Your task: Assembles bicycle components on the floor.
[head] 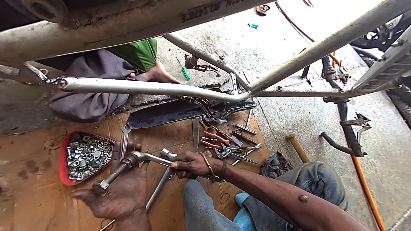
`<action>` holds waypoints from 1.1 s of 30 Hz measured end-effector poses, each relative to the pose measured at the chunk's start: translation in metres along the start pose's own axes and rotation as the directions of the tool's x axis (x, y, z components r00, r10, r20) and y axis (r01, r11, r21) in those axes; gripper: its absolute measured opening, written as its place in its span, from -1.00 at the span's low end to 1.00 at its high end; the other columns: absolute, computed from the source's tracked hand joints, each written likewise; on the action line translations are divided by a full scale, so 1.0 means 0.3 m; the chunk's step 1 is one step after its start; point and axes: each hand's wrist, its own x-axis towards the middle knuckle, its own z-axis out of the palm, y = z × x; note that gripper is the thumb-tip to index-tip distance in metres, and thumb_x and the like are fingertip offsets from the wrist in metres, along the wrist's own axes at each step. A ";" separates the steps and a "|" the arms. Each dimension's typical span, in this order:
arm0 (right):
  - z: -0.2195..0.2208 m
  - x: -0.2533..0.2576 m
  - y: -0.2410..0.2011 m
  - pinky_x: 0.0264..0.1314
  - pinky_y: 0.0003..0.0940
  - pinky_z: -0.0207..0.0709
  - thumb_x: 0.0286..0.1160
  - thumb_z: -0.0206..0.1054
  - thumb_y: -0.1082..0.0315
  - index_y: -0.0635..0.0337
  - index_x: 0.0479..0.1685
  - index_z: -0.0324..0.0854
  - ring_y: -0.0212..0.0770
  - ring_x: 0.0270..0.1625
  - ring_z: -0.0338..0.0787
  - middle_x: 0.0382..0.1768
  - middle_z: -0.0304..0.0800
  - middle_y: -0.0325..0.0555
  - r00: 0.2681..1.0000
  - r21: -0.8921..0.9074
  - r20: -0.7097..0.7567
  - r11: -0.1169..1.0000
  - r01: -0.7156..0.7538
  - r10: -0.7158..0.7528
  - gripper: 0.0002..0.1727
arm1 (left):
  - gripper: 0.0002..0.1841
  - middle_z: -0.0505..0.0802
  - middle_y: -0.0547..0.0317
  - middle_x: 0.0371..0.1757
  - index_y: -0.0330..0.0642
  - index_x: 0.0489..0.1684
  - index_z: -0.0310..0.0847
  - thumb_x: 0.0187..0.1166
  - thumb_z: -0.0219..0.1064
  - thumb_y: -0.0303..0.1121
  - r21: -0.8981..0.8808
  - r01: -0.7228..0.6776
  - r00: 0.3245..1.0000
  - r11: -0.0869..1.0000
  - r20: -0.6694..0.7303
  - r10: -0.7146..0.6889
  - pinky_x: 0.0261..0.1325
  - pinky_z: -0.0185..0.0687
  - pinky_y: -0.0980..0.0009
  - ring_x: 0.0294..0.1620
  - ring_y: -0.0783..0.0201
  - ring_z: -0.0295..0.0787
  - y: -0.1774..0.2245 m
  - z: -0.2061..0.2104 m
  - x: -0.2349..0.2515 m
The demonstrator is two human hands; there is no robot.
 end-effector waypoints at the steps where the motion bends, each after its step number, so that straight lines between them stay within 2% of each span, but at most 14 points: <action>1: 0.008 0.026 -0.019 -0.69 -0.59 0.24 0.89 -0.06 0.18 0.27 -0.14 0.59 -0.48 -0.72 0.34 -0.66 0.42 -0.30 0.999 0.002 0.034 1.000 0.017 -0.017 -0.60 | 0.29 0.70 -0.12 0.41 -0.24 0.72 0.33 0.16 -0.05 0.76 -0.007 -0.026 1.000 1.000 0.008 0.026 0.42 0.56 -0.18 0.39 -0.05 0.66 0.029 0.001 0.003; 3: 0.032 0.084 -0.058 -0.70 -0.55 0.24 0.89 -0.06 0.18 0.29 -0.16 0.58 -0.45 -0.74 0.34 -0.66 0.43 -0.26 0.993 -0.018 0.111 0.999 0.036 -0.034 -0.59 | 0.15 0.76 -0.11 0.26 -0.27 0.51 0.49 0.26 0.03 0.68 0.039 -0.101 0.995 0.994 0.015 0.100 0.28 0.68 -0.12 0.24 -0.05 0.75 0.081 0.010 0.005; 6: 0.078 0.193 -0.081 -0.66 -0.47 0.37 0.89 -0.06 0.20 0.35 -0.18 0.58 -0.38 -0.70 0.45 -0.63 0.50 -0.18 0.973 -0.070 0.204 0.990 0.124 -0.107 -0.57 | -0.35 0.82 0.15 -0.06 -0.09 0.16 0.64 0.57 0.14 0.35 0.238 -0.285 0.958 0.928 0.086 0.273 0.06 0.79 0.15 -0.09 0.14 0.81 0.161 0.010 0.001; 8: 0.108 0.264 -0.105 -0.51 -0.46 0.45 0.91 -0.06 0.22 0.38 -0.14 0.59 -0.38 -0.59 0.52 -0.55 0.55 -0.16 0.954 -0.149 0.255 0.969 0.198 -0.156 -0.58 | -0.57 0.82 0.33 -0.08 0.08 0.07 0.67 0.62 0.24 0.21 0.392 -0.395 0.918 0.831 0.139 0.370 -0.03 0.76 0.37 -0.13 0.31 0.79 0.210 0.024 -0.006; 10: 0.142 0.328 -0.132 -0.35 -0.43 0.53 0.90 -0.05 0.25 0.43 -0.09 0.63 -0.38 -0.48 0.59 -0.48 0.63 -0.11 0.933 -0.208 0.291 0.938 0.278 -0.212 -0.57 | -0.69 0.82 0.38 -0.11 0.08 0.03 0.62 0.65 0.29 0.08 0.521 -0.465 0.869 0.716 0.116 0.480 -0.06 0.77 0.45 -0.15 0.37 0.80 0.241 0.055 -0.024; 13: 0.207 0.389 -0.182 -0.19 -0.41 0.58 0.88 -0.02 0.24 0.46 -0.04 0.65 -0.38 -0.36 0.63 -0.39 0.68 -0.06 0.904 -0.279 0.351 0.895 0.349 -0.243 -0.56 | -0.67 0.77 0.46 -0.06 0.04 0.07 0.56 0.63 0.37 0.04 0.684 -0.491 0.779 0.540 0.067 0.624 0.10 0.72 0.48 -0.03 0.44 0.75 0.274 0.098 -0.075; 16: 0.250 0.419 -0.231 -0.16 -0.53 0.51 0.83 0.04 0.28 0.42 -0.12 0.68 -0.49 -0.33 0.60 -0.38 0.67 -0.14 0.857 -0.281 0.410 0.851 0.445 -0.312 -0.62 | -0.54 0.71 0.46 -0.06 -0.07 0.07 0.49 0.55 0.45 0.08 0.806 -0.506 0.660 0.305 0.135 0.739 0.04 0.67 0.58 -0.05 0.54 0.69 0.296 0.170 -0.111; 21: 0.255 0.355 -0.266 0.25 -0.47 0.56 0.71 0.21 0.33 0.36 0.06 0.73 -0.47 0.01 0.71 -0.08 0.81 -0.05 0.965 -0.462 0.219 0.856 0.231 -0.142 -0.72 | -0.49 0.72 0.26 -0.09 -0.25 0.08 0.50 0.28 0.64 -0.22 0.880 -0.428 0.596 0.206 0.104 0.796 -0.10 0.78 0.53 -0.22 0.48 0.72 0.183 0.185 -0.128; 23: 0.208 0.353 -0.219 0.20 -0.44 0.61 0.69 0.24 0.30 0.25 0.02 0.77 -0.48 -0.01 0.74 -0.11 0.83 -0.17 0.982 -0.444 0.078 0.876 0.190 -0.174 -0.75 | -0.48 0.68 0.20 -0.07 -0.28 0.09 0.49 0.31 0.62 -0.20 0.893 -0.417 0.570 0.170 0.111 0.814 -0.11 0.75 0.52 -0.24 0.45 0.68 0.149 0.178 -0.114; 25: 0.154 0.322 -0.180 0.09 -0.28 0.75 0.74 0.10 0.26 0.23 0.07 0.76 -0.31 -0.04 0.84 -0.08 0.88 -0.12 0.958 -0.284 -0.083 0.928 0.240 -0.273 -0.66 | -0.49 0.67 0.16 -0.03 -0.27 0.11 0.49 0.34 0.59 -0.18 0.911 -0.381 0.566 0.155 0.098 0.819 -0.10 0.75 0.50 -0.21 0.42 0.68 0.124 0.186 -0.125; 27: 0.123 0.239 -0.241 -0.03 -0.18 0.81 0.80 -0.11 -0.14 0.16 0.21 0.72 -0.16 -0.05 0.89 0.01 0.88 -0.04 0.940 -0.096 -0.181 0.957 0.274 -0.288 -0.37 | -0.49 0.67 0.15 0.00 -0.24 0.12 0.49 0.36 0.58 -0.15 0.923 -0.355 0.567 0.150 0.085 0.819 -0.10 0.74 0.49 -0.17 0.41 0.69 0.107 0.198 -0.132; 29: 0.108 0.156 -0.330 -0.24 -0.23 0.80 0.68 -0.21 -0.45 0.10 0.30 0.69 -0.15 -0.25 0.86 -0.08 0.84 0.01 0.928 -0.086 -0.171 0.943 0.322 -0.332 -0.13 | -0.50 0.68 0.14 0.03 -0.21 0.14 0.49 0.38 0.55 -0.14 0.930 -0.341 0.577 0.138 0.091 0.812 -0.02 0.73 0.47 -0.08 0.39 0.69 0.094 0.209 -0.135; 31: 0.131 0.096 -0.406 -0.43 -0.36 0.69 0.70 -0.14 -0.42 0.11 0.25 0.68 -0.25 -0.50 0.71 -0.33 0.76 -0.06 0.906 -0.215 -0.108 0.899 0.380 -0.409 -0.20 | -0.52 0.67 0.11 0.07 -0.23 0.17 0.48 0.45 0.49 -0.13 0.933 -0.337 0.601 0.127 0.110 0.791 0.05 0.72 0.46 0.01 0.37 0.68 0.089 0.220 -0.146; 33: 0.166 0.077 -0.453 -0.58 -0.43 0.54 0.84 -0.05 -0.16 0.09 -0.01 0.66 -0.29 -0.62 0.57 -0.53 0.61 -0.18 0.884 -0.418 -0.059 0.816 0.400 -0.464 -0.46 | -0.53 0.67 0.08 0.09 -0.27 0.19 0.49 0.58 0.34 -0.04 0.933 -0.343 0.649 0.109 0.152 0.745 0.05 0.70 0.47 0.03 0.38 0.68 0.106 0.217 -0.161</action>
